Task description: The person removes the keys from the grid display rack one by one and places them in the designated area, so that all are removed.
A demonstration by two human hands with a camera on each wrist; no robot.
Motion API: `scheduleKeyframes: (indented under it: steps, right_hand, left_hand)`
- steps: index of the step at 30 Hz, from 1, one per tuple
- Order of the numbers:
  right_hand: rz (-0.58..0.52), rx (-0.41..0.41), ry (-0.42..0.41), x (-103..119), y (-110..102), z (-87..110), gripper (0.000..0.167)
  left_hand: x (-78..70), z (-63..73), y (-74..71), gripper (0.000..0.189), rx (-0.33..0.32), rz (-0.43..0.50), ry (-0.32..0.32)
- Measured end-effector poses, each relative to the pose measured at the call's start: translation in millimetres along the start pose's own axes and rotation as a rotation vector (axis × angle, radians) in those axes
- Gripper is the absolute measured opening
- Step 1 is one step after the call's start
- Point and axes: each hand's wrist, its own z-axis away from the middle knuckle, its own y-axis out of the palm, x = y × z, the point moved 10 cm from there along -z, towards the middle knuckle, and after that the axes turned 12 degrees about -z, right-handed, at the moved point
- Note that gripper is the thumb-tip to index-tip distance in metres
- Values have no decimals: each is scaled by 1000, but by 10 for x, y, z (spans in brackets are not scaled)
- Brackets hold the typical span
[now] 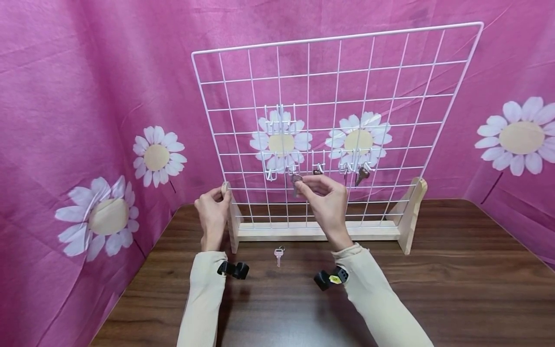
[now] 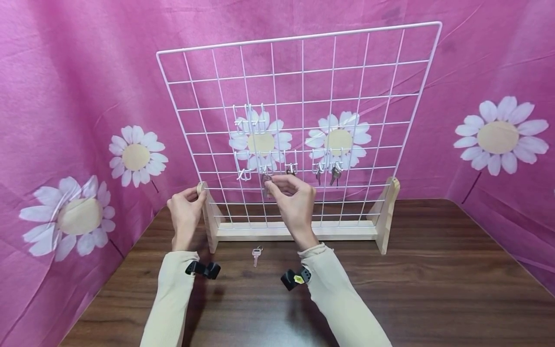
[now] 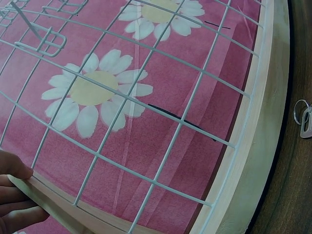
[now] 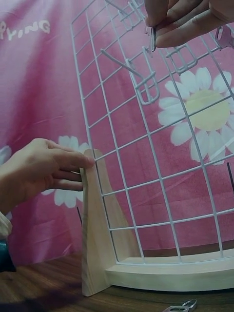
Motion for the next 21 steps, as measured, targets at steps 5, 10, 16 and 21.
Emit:
scheduleKeyframes:
  steps: [5,10,16,21]
  right_hand:
    - [-45,14,-8,-10,-17,29,16]
    - [-53,14,-17,32,-29,77,14]
    - [-30,34,50,-123,-55,133,14]
    - [61,72,181,-407,-99,234,16]
  left_hand:
    - [-7,4,3,24,0,3,1]
    - [-6,-1,7,24,3,4,0]
    - [-25,-5,-15,24,-14,11,20]
    - [-34,3,-22,24,-17,16,28]
